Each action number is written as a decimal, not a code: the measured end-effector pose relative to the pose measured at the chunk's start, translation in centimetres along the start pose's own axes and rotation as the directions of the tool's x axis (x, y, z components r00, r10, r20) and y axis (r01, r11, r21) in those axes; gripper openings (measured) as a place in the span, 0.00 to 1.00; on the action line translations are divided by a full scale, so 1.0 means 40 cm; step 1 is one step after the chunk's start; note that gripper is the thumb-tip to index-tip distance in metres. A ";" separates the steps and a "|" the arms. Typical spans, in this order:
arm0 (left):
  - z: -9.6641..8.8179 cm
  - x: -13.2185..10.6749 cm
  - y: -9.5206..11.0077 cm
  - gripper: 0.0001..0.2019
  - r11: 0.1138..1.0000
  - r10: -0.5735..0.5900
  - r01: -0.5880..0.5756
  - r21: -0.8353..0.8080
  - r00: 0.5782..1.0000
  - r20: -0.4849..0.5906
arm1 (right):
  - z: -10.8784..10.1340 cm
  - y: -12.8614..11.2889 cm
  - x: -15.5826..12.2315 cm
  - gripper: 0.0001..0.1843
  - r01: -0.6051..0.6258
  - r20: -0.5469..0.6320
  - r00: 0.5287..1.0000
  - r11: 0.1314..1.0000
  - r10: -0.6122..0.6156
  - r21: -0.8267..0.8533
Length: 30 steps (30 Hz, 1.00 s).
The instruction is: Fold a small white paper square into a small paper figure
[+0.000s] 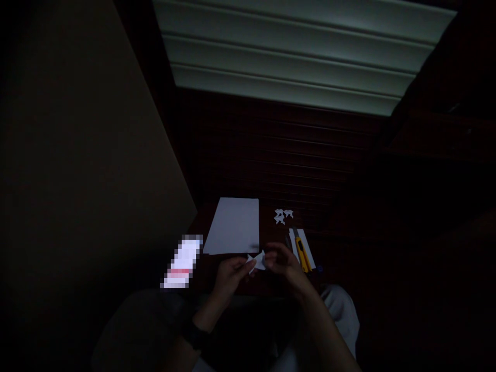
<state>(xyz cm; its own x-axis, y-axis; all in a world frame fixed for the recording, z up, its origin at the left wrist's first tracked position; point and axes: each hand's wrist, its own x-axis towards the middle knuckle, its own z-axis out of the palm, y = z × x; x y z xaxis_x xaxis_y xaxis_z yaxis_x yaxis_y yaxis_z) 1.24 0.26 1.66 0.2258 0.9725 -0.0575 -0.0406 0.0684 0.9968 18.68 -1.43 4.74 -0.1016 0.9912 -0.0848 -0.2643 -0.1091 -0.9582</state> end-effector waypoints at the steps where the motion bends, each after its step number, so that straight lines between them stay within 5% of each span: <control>1: -0.003 0.000 0.004 0.16 0.999 -0.026 0.027 -0.032 0.998 0.054 | -0.003 -0.008 -0.002 0.23 0.007 -0.006 1.000 1.000 -0.007 0.012; 4: -0.006 -0.003 0.012 0.17 0.993 -0.067 0.079 -0.087 0.989 0.130 | -0.011 -0.016 -0.004 0.19 -0.001 0.012 1.000 0.999 0.001 -0.041; 14: 0.003 -0.009 0.030 0.18 0.973 -0.109 0.131 -0.188 0.986 0.126 | -0.017 -0.020 -0.006 0.13 0.089 0.135 0.990 0.921 -0.039 -0.379; 20: 0.012 -0.017 0.043 0.17 0.926 -0.144 0.187 -0.328 0.978 0.150 | -0.016 0.000 -0.003 0.11 0.111 0.021 0.993 0.869 -0.115 -0.482; 26: 0.015 -0.028 0.053 0.27 0.897 -0.131 0.169 -0.408 0.984 0.120 | -0.012 0.009 -0.004 0.11 0.123 -0.047 0.982 0.815 -0.181 -0.566; 30: 0.017 -0.024 0.046 0.19 0.932 -0.105 0.140 -0.335 0.987 0.121 | -0.013 0.020 0.001 0.11 0.128 -0.068 0.978 0.819 -0.199 -0.559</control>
<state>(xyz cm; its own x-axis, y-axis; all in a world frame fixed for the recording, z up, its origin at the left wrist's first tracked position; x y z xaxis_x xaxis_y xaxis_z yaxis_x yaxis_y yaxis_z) 1.62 -0.71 3.58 0.3446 0.9259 -0.1550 -0.3325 0.2748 0.9022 18.95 -1.42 3.84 0.0182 0.9958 0.0896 0.3065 0.0797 -0.9485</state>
